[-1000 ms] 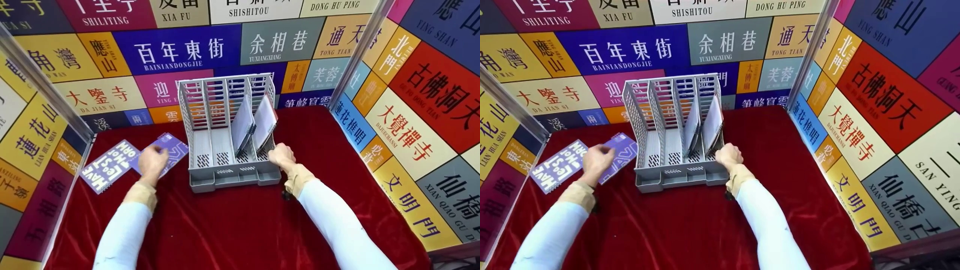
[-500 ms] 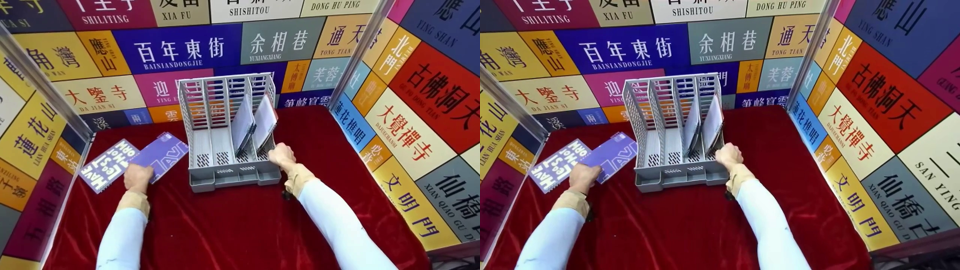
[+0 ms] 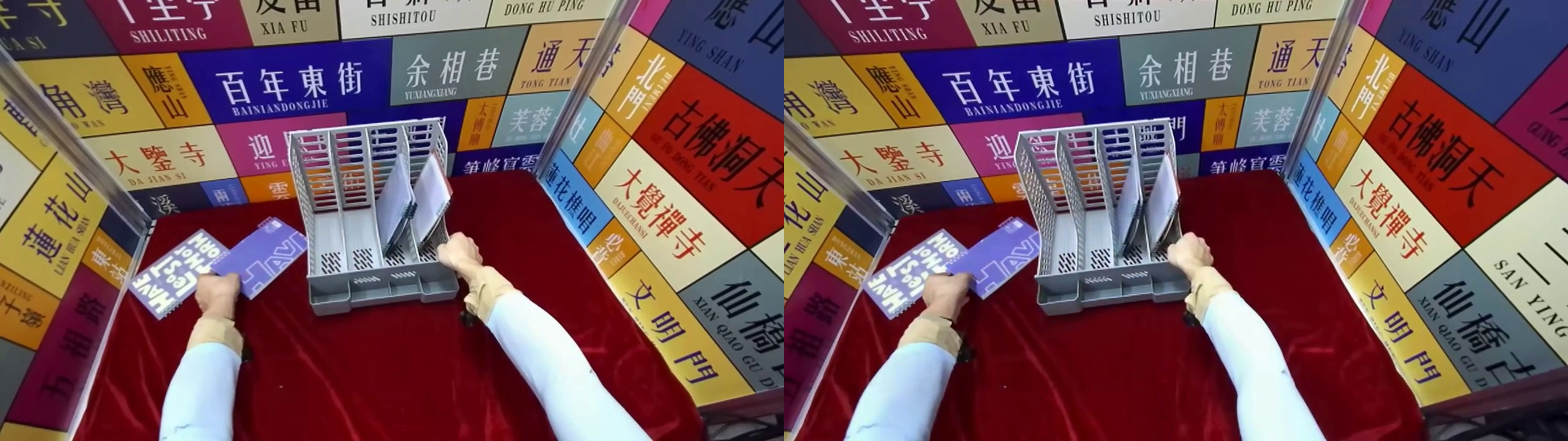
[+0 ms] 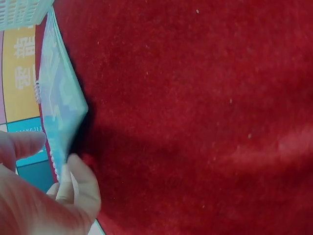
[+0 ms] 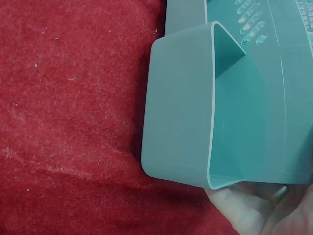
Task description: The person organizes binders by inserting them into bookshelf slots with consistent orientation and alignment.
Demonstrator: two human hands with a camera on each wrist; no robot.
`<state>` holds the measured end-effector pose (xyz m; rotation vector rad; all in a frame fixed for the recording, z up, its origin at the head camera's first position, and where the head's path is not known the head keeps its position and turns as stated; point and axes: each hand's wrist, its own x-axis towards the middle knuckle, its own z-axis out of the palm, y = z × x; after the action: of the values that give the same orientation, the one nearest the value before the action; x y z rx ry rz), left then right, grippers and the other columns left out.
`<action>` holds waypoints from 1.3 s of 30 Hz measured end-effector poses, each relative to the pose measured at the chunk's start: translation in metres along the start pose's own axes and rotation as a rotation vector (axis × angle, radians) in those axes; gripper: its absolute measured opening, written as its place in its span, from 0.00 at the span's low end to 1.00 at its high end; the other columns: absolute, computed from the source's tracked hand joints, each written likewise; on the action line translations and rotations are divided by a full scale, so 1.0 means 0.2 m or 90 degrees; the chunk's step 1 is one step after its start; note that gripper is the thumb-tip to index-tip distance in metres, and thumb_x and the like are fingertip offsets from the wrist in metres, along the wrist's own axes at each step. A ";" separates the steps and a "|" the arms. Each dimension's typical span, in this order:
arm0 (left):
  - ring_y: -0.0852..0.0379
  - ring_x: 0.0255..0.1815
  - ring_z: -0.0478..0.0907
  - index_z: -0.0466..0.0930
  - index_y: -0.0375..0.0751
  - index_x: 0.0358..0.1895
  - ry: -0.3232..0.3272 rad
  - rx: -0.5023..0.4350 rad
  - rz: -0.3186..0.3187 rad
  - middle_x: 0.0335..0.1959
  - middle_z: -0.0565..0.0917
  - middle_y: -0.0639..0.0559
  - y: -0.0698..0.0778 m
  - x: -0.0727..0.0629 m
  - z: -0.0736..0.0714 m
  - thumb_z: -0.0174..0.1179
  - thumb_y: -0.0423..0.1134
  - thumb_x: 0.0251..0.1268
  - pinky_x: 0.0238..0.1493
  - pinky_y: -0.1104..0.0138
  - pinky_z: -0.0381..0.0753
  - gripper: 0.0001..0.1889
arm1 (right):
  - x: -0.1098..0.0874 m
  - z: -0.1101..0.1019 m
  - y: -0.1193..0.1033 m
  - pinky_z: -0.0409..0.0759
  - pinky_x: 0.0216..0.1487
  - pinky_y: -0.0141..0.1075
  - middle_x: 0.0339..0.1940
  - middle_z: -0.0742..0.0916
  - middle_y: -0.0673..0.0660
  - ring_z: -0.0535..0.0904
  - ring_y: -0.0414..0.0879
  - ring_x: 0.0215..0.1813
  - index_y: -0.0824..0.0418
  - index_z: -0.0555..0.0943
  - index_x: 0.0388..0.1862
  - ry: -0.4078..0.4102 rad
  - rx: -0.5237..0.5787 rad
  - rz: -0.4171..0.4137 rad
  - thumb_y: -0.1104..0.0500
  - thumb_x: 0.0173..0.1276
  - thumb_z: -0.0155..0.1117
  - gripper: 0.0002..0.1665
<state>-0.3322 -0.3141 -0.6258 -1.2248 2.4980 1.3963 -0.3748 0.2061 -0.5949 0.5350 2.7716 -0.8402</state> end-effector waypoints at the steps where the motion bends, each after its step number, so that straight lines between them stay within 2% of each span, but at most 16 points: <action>1: 0.44 0.45 0.91 0.79 0.33 0.74 0.004 -0.021 -0.006 0.45 0.91 0.39 0.00 0.00 0.00 0.59 0.40 0.65 0.63 0.54 0.91 0.33 | 0.00 0.00 0.00 0.89 0.58 0.58 0.64 0.91 0.67 0.89 0.65 0.63 0.59 0.87 0.51 0.001 0.001 -0.002 0.52 0.73 0.52 0.20; 2: 0.49 0.36 0.91 0.81 0.32 0.72 0.004 -0.047 -0.012 0.39 0.90 0.41 0.00 0.01 0.01 0.60 0.39 0.65 0.54 0.57 0.94 0.31 | 0.00 0.00 0.00 0.89 0.60 0.58 0.64 0.91 0.67 0.89 0.65 0.63 0.60 0.87 0.51 0.003 0.001 -0.004 0.52 0.73 0.53 0.20; 4: 0.55 0.23 0.87 0.81 0.29 0.72 -0.004 -0.114 -0.029 0.34 0.86 0.45 0.00 0.01 0.02 0.62 0.36 0.64 0.37 0.62 0.94 0.31 | 0.00 0.00 0.00 0.88 0.61 0.59 0.63 0.91 0.66 0.89 0.65 0.64 0.59 0.87 0.51 0.002 0.001 -0.006 0.52 0.74 0.53 0.20; 6: 0.60 0.22 0.83 0.78 0.27 0.74 -0.024 -0.184 -0.043 0.41 0.81 0.47 0.00 0.00 0.04 0.64 0.33 0.65 0.32 0.67 0.93 0.33 | 0.00 0.00 0.00 0.88 0.62 0.59 0.63 0.91 0.66 0.89 0.64 0.63 0.59 0.87 0.51 0.003 -0.001 -0.005 0.52 0.74 0.53 0.20; 9: 0.62 0.27 0.82 0.70 0.26 0.80 -0.060 -0.282 -0.056 0.52 0.76 0.45 0.00 -0.02 0.06 0.67 0.29 0.66 0.33 0.69 0.93 0.38 | -0.01 -0.01 0.00 0.89 0.59 0.58 0.62 0.91 0.66 0.90 0.64 0.62 0.59 0.87 0.50 0.004 0.001 -0.006 0.52 0.74 0.53 0.19; 12: 0.61 0.31 0.83 0.60 0.29 0.86 -0.100 -0.336 -0.054 0.61 0.74 0.42 0.00 -0.04 0.08 0.66 0.27 0.69 0.37 0.69 0.94 0.43 | -0.02 -0.01 0.00 0.89 0.55 0.57 0.61 0.92 0.66 0.90 0.64 0.60 0.59 0.87 0.50 0.007 0.003 -0.005 0.52 0.73 0.53 0.19; 15: 0.60 0.34 0.83 0.52 0.35 0.90 -0.125 -0.361 -0.049 0.73 0.72 0.38 0.00 -0.06 0.09 0.62 0.25 0.72 0.39 0.69 0.94 0.46 | -0.01 -0.01 0.01 0.89 0.53 0.56 0.62 0.91 0.66 0.90 0.64 0.60 0.59 0.87 0.51 0.006 0.001 -0.007 0.52 0.73 0.53 0.20; 18: 0.61 0.34 0.82 0.49 0.41 0.93 -0.129 -0.361 -0.044 0.80 0.69 0.37 -0.01 -0.07 0.07 0.57 0.22 0.71 0.36 0.71 0.93 0.48 | -0.01 -0.01 0.00 0.90 0.53 0.57 0.63 0.91 0.67 0.90 0.65 0.60 0.60 0.87 0.51 0.004 0.000 -0.006 0.52 0.73 0.53 0.20; 22: 0.62 0.29 0.78 0.50 0.46 0.94 -0.121 -0.345 -0.050 0.72 0.72 0.41 -0.04 -0.06 0.02 0.50 0.21 0.69 0.28 0.73 0.87 0.49 | -0.01 -0.01 0.00 0.90 0.56 0.58 0.64 0.91 0.67 0.90 0.65 0.62 0.60 0.87 0.50 0.002 -0.002 -0.002 0.52 0.73 0.53 0.20; 25: 0.63 0.28 0.76 0.50 0.47 0.94 -0.121 -0.327 -0.063 0.67 0.73 0.44 -0.07 -0.04 -0.04 0.48 0.22 0.71 0.28 0.73 0.85 0.47 | 0.00 -0.01 0.00 0.90 0.57 0.59 0.64 0.91 0.67 0.90 0.66 0.63 0.61 0.87 0.50 -0.001 -0.002 0.001 0.52 0.73 0.53 0.20; 28: 0.64 0.28 0.77 0.52 0.46 0.93 -0.114 -0.304 -0.072 0.66 0.73 0.44 -0.11 -0.03 -0.10 0.48 0.25 0.73 0.30 0.72 0.86 0.45 | 0.00 -0.01 0.00 0.90 0.57 0.59 0.64 0.91 0.67 0.90 0.65 0.63 0.61 0.87 0.52 -0.002 -0.002 -0.001 0.52 0.73 0.53 0.21; 31: 0.65 0.26 0.78 0.61 0.41 0.90 -0.102 -0.300 -0.073 0.60 0.75 0.46 -0.14 -0.03 -0.14 0.50 0.27 0.72 0.30 0.72 0.88 0.41 | -0.01 -0.02 0.00 0.89 0.58 0.58 0.65 0.91 0.67 0.89 0.65 0.63 0.61 0.87 0.54 -0.002 -0.002 -0.002 0.52 0.73 0.53 0.22; 33: 0.65 0.24 0.80 0.69 0.34 0.83 -0.096 -0.319 -0.078 0.52 0.78 0.49 -0.17 -0.03 -0.16 0.53 0.28 0.73 0.31 0.71 0.90 0.34 | -0.02 -0.02 0.00 0.90 0.57 0.58 0.64 0.91 0.67 0.90 0.65 0.62 0.61 0.87 0.53 -0.003 0.000 -0.001 0.52 0.74 0.53 0.21; 35: 0.64 0.26 0.84 0.75 0.31 0.71 -0.095 -0.359 -0.090 0.44 0.80 0.53 -0.18 -0.05 -0.17 0.56 0.29 0.75 0.36 0.69 0.93 0.23 | -0.02 -0.02 -0.01 0.89 0.57 0.58 0.64 0.91 0.67 0.90 0.65 0.62 0.61 0.87 0.53 -0.003 0.000 -0.002 0.52 0.74 0.53 0.21; 37: 0.64 0.29 0.89 0.74 0.35 0.60 -0.089 -0.413 -0.108 0.37 0.83 0.56 -0.19 -0.07 -0.18 0.58 0.29 0.77 0.44 0.67 0.95 0.13 | -0.02 -0.01 -0.01 0.89 0.59 0.58 0.63 0.91 0.67 0.90 0.65 0.62 0.60 0.87 0.52 -0.001 0.000 -0.003 0.52 0.74 0.53 0.21; 39: 0.62 0.34 0.93 0.72 0.40 0.58 -0.087 -0.478 -0.130 0.35 0.87 0.57 -0.19 -0.08 -0.19 0.59 0.30 0.80 0.53 0.65 0.95 0.11 | -0.02 -0.01 0.00 0.89 0.61 0.59 0.64 0.91 0.67 0.89 0.65 0.64 0.60 0.87 0.52 0.000 -0.001 -0.005 0.51 0.74 0.53 0.21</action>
<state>-0.2837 -0.3425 -0.6249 -1.3420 1.7218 2.3484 -0.3712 0.2050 -0.5918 0.5236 2.7757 -0.8405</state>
